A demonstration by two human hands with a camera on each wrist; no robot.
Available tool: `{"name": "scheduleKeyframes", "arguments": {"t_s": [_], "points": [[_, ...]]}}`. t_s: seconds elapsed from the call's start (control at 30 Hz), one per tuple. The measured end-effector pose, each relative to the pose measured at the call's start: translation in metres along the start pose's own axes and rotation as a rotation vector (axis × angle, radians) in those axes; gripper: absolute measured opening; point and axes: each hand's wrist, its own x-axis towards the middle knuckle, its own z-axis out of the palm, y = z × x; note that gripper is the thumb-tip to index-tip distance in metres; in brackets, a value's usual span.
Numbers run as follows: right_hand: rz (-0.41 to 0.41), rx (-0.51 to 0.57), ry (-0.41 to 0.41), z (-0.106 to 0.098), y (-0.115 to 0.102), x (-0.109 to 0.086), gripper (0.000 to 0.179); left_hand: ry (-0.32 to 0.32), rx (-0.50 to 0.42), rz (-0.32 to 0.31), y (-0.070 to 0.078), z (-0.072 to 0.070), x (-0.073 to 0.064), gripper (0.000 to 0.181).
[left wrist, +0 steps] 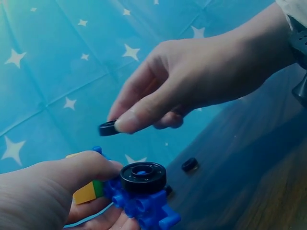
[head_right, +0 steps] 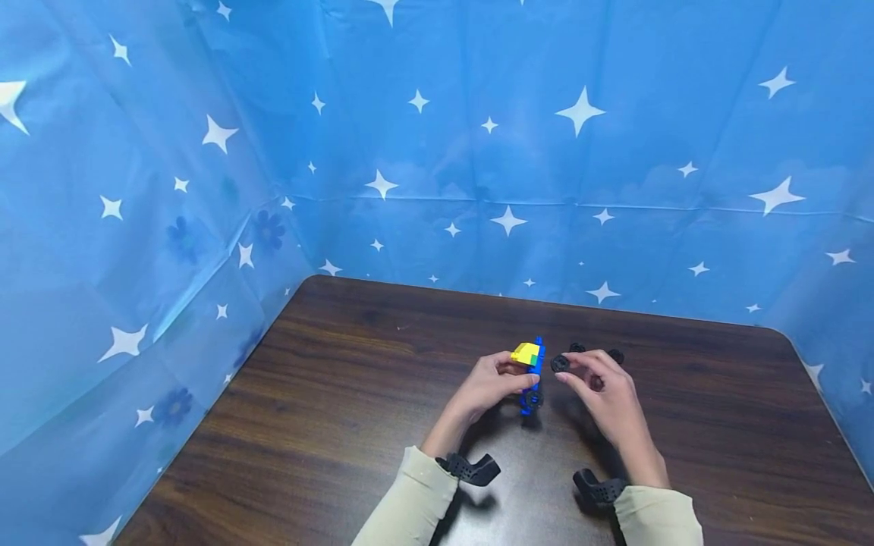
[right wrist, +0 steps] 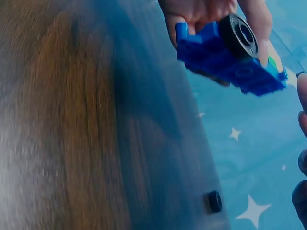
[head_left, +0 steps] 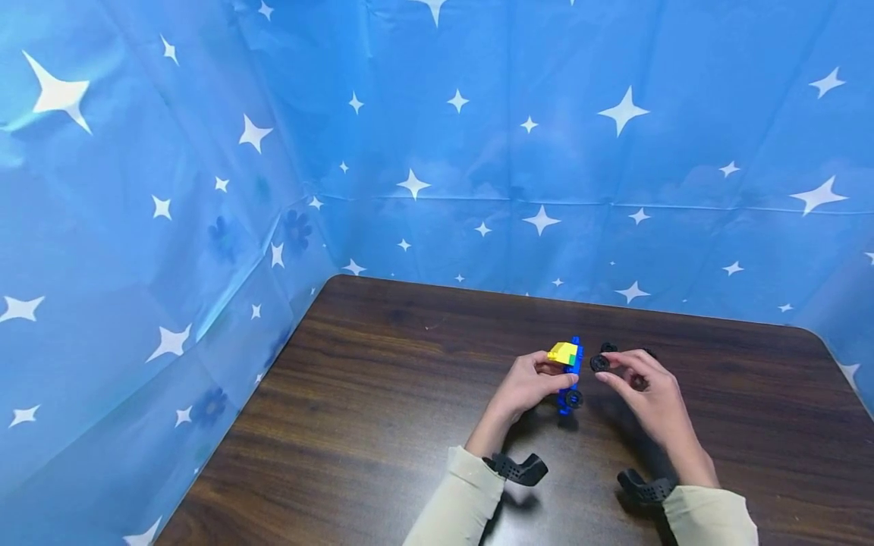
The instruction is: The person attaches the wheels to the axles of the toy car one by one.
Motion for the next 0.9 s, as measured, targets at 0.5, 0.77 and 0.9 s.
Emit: {"name": "scheduleKeyframes", "arguments": {"t_s": [0.5, 0.77, 0.9], "points": [[-0.08, -0.014, 0.026, 0.014, -0.013, 0.008, 0.036, -0.035, 0.0, 0.024, 0.001, 0.0, -0.003, 0.033], [-0.096, -0.027, 0.036, 0.014, -0.013, 0.011, 0.035, -0.05, -0.005, 0.023, 0.001, 0.0, -0.003, 0.035], [-0.092, -0.042, 0.035, 0.014, -0.013, 0.01, 0.035, -0.048, -0.005, 0.029, 0.001, 0.0, -0.004, 0.035]]}}
